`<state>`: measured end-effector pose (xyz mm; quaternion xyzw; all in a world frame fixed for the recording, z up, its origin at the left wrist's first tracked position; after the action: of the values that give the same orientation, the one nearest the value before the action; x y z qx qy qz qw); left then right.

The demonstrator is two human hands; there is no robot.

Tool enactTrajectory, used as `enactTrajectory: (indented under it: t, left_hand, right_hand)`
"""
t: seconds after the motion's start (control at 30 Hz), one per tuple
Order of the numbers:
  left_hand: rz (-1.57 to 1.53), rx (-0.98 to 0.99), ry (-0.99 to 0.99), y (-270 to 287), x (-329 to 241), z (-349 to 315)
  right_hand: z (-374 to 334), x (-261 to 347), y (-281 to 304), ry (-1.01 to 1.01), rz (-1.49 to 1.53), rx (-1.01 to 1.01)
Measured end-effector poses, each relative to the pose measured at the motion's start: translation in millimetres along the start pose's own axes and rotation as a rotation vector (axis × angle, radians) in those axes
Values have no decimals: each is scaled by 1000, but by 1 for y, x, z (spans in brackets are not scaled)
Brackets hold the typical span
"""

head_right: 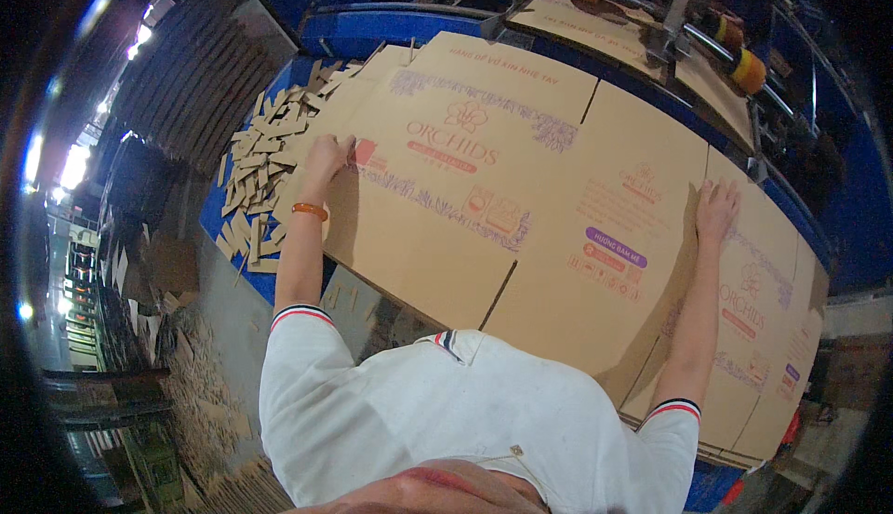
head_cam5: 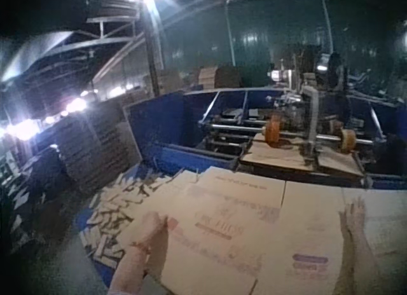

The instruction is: The person repeatedly picks up flat cardboard sheets, folds them along pre-scored lines to form box shapes, and places them on a conveyor belt. The process is continuous and repetitive, with the person handling each sheet individually.

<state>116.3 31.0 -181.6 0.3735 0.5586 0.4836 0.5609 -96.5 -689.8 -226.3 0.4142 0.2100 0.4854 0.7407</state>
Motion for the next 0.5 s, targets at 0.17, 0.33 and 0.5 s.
enactTrajectory:
  t: [0.17,0.33,0.5]
  left_hand:
    - [-2,191,18,36,5,32]
    - [-379,222,220,16,16,63]
    - [-585,458,298,40,-21,19]
  right_hand:
    - [8,13,6,6,176,123]
    - [84,65,-17,201,280,187]
    - [123,94,-31,79,214,524]
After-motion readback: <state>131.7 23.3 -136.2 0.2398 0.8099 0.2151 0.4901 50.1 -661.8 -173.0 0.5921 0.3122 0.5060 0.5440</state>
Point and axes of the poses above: each hand's wrist, its own z-axis towards the middle knuckle, its own y-axis out of the back of the hand, x = y × z, the point moved 1 cm from there along z, towards the middle knuckle, and after that the axes turned 2 degrees about y, right-handed, at the moved point
